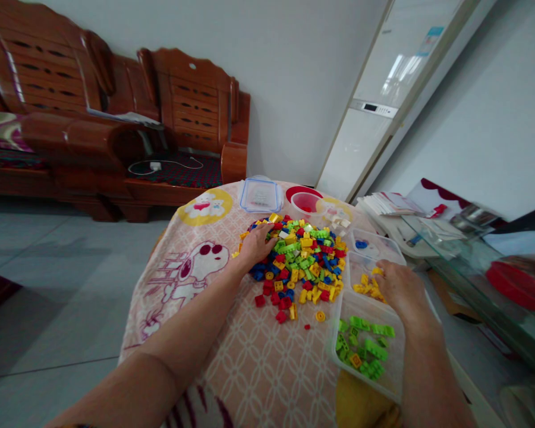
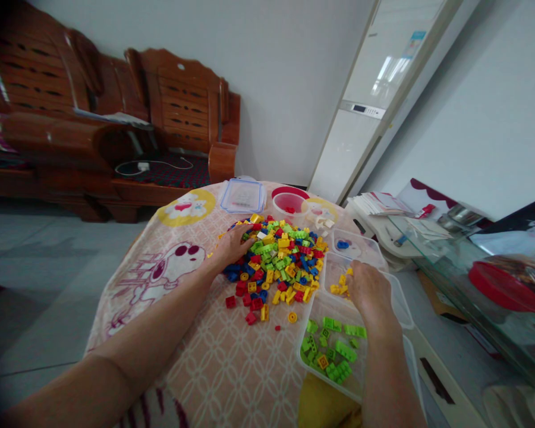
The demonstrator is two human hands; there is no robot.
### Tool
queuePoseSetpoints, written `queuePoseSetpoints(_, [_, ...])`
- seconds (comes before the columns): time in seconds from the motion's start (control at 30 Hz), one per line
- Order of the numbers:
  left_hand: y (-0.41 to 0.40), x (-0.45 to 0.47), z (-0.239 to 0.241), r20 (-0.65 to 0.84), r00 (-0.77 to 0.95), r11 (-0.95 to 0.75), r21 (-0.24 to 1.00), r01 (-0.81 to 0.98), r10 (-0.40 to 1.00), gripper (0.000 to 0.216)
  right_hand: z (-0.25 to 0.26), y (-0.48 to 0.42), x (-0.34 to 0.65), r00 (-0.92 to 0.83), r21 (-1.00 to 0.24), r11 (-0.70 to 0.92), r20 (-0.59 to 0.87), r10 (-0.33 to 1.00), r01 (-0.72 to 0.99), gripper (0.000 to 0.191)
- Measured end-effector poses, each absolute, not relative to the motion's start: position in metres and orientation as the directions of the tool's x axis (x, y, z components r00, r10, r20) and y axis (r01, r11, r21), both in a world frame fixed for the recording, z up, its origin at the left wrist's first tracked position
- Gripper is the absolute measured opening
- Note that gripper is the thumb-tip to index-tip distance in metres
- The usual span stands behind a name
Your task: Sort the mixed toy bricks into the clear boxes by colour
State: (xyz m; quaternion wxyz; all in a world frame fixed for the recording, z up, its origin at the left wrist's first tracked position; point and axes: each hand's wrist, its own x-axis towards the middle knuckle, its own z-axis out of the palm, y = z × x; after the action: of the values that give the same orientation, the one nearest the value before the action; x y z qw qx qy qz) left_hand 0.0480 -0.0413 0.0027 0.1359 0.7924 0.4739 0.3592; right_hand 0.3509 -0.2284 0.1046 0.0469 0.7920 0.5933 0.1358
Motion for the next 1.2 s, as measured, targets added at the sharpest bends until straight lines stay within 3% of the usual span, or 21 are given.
queuePoseSetpoints(0.1, [-0.041,0.048,0.003,0.438,0.3,-0.517,0.553,0.653,0.847,0.045,0.103,-0.229,0.342,0.236,0.21,-0.263,0.147,0.961,0.942,0.026])
queuePoseSetpoints(0.27, [-0.041,0.047,0.002,0.435,0.302,-0.517,0.552,0.654,0.848,0.044,0.093,-0.226,0.295,0.013,0.032,-0.014,0.035,0.999,0.999,0.03])
queuePoseSetpoints(0.4, [-0.04,0.047,0.002,0.444,0.299,-0.52,0.548,0.655,0.845,0.043,0.08,-0.224,0.263,-0.117,-0.048,0.115,-0.049,0.992,0.992,0.022])
queuePoseSetpoints(0.77, [-0.041,0.049,0.001,0.45,0.302,-0.528,0.557,0.641,0.841,0.043,0.061,-0.222,0.244,-0.173,0.087,0.188,-0.151,0.973,0.978,0.015])
queuePoseSetpoints(1.2, [-0.039,0.048,0.0,0.436,0.296,-0.51,0.543,0.667,0.85,0.044,0.062,-0.221,0.244,-0.162,0.084,0.174,-0.133,0.978,0.981,0.017])
